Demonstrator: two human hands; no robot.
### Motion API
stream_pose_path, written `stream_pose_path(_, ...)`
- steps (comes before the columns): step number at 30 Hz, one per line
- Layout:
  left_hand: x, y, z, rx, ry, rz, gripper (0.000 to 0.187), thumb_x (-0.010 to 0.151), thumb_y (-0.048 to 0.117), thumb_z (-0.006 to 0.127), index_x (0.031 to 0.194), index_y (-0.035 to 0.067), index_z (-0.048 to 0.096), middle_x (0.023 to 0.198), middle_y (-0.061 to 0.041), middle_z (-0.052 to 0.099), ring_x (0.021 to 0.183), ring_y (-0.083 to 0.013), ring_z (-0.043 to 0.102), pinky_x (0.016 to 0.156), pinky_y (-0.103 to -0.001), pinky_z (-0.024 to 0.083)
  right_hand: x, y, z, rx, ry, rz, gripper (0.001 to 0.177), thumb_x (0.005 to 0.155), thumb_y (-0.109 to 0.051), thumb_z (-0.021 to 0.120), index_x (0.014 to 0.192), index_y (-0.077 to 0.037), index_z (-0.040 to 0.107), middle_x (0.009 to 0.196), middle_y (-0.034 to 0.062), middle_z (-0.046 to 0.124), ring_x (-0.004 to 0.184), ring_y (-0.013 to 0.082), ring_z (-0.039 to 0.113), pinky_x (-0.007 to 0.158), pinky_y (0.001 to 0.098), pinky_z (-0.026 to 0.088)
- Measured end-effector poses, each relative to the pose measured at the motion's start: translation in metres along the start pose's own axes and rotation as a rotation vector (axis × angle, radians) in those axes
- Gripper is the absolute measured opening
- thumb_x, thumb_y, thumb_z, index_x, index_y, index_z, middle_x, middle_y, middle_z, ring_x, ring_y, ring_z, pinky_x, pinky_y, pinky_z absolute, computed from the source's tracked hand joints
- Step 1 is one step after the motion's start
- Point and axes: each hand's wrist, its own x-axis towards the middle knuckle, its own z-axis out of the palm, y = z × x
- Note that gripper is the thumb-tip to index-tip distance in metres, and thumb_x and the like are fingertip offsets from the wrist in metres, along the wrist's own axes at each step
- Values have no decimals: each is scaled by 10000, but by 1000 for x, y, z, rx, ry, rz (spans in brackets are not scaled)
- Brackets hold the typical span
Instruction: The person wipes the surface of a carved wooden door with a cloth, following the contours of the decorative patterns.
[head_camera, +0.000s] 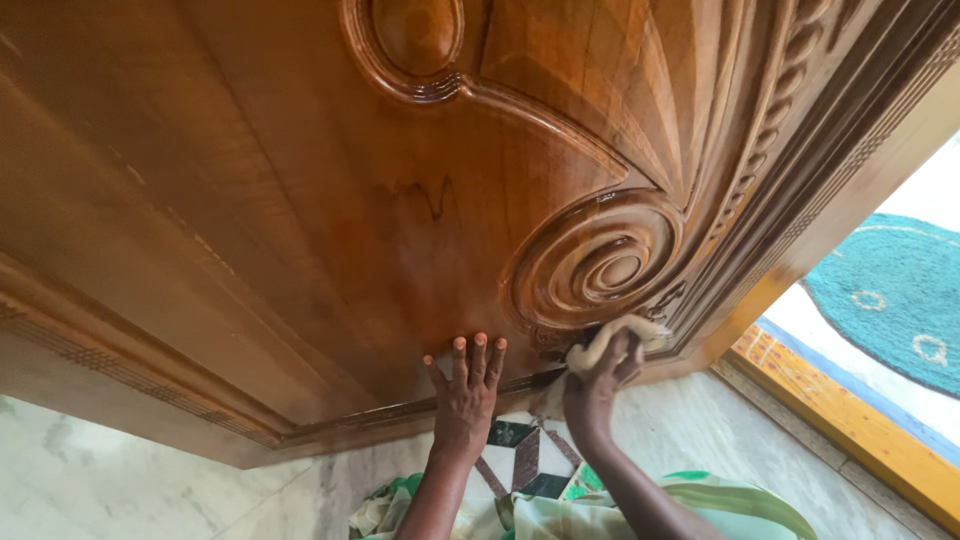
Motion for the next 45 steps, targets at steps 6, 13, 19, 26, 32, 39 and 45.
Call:
stream_pose_path(6, -1, 0, 0, 34, 16, -4, 953, 906, 98, 597, 1641, 137, -10, 1695, -165, -73, 1547, -440, 24, 1119, -793, 240, -38, 0, 14, 57, -191, -162, 982, 723, 110, 655, 1570, -103, 205, 1531, 344, 82, 1415, 561, 146, 1097, 577, 365)
stream_pose_path(13, -1, -1, 3, -83, -40, 9, 945, 884, 170, 616, 1639, 148, 48, 1689, -169, -35, 1531, -450, 44, 1097, -818, 210, -35, -13, 7, -17, -254, -534, 772, 683, 87, 628, 1429, -74, 508, 1444, 253, 352, 1367, 507, 321, 1121, 563, 371)
stream_pose_path(19, -3, -2, 6, -15, -40, -2, 895, 913, 151, 577, 1641, 171, 56, 1697, -143, -34, 1543, -430, 47, 1121, -791, 230, -6, -27, -26, -297, -456, -809, 592, 693, -53, 677, 1282, -113, 663, 1305, 99, 580, 1254, 346, 472, 1052, 571, 362)
stream_pose_path(26, -3, -3, 8, 3, 68, -8, 863, 940, 124, 547, 1646, 170, 53, 1705, -145, -50, 1551, -431, 29, 1130, -786, 232, 14, -19, -51, -359, -522, -839, 485, 769, -185, 684, 1244, -86, 692, 1240, 84, 624, 1242, 294, 523, 1068, 545, 367)
stream_pose_path(32, -4, -5, 7, 0, -18, 2, 903, 904, 112, 567, 1640, 201, 51, 1699, -112, -50, 1548, -409, 25, 1131, -775, 233, 17, -15, -54, -379, -546, -796, 515, 727, -83, 641, 1237, -110, 710, 1252, 54, 646, 1281, 264, 526, 1092, 499, 379)
stream_pose_path(39, -4, -7, 0, 5, 59, -11, 909, 913, 123, 582, 1649, 203, 54, 1712, -94, -34, 1564, -387, 42, 1154, -754, 231, 20, 2, -51, -438, -485, -830, 541, 663, -35, 635, 1191, -111, 727, 1250, 66, 662, 1256, 303, 527, 1052, 504, 384)
stream_pose_path(45, -4, -3, -3, -6, 151, -7, 881, 918, 143, 591, 1646, 157, 96, 1714, -110, 6, 1564, -366, 56, 1152, -754, 239, 43, 29, -65, -570, -588, -526, 501, 676, 13, 626, 1126, -172, 747, 1183, 15, 692, 1204, 229, 571, 1026, 424, 427)
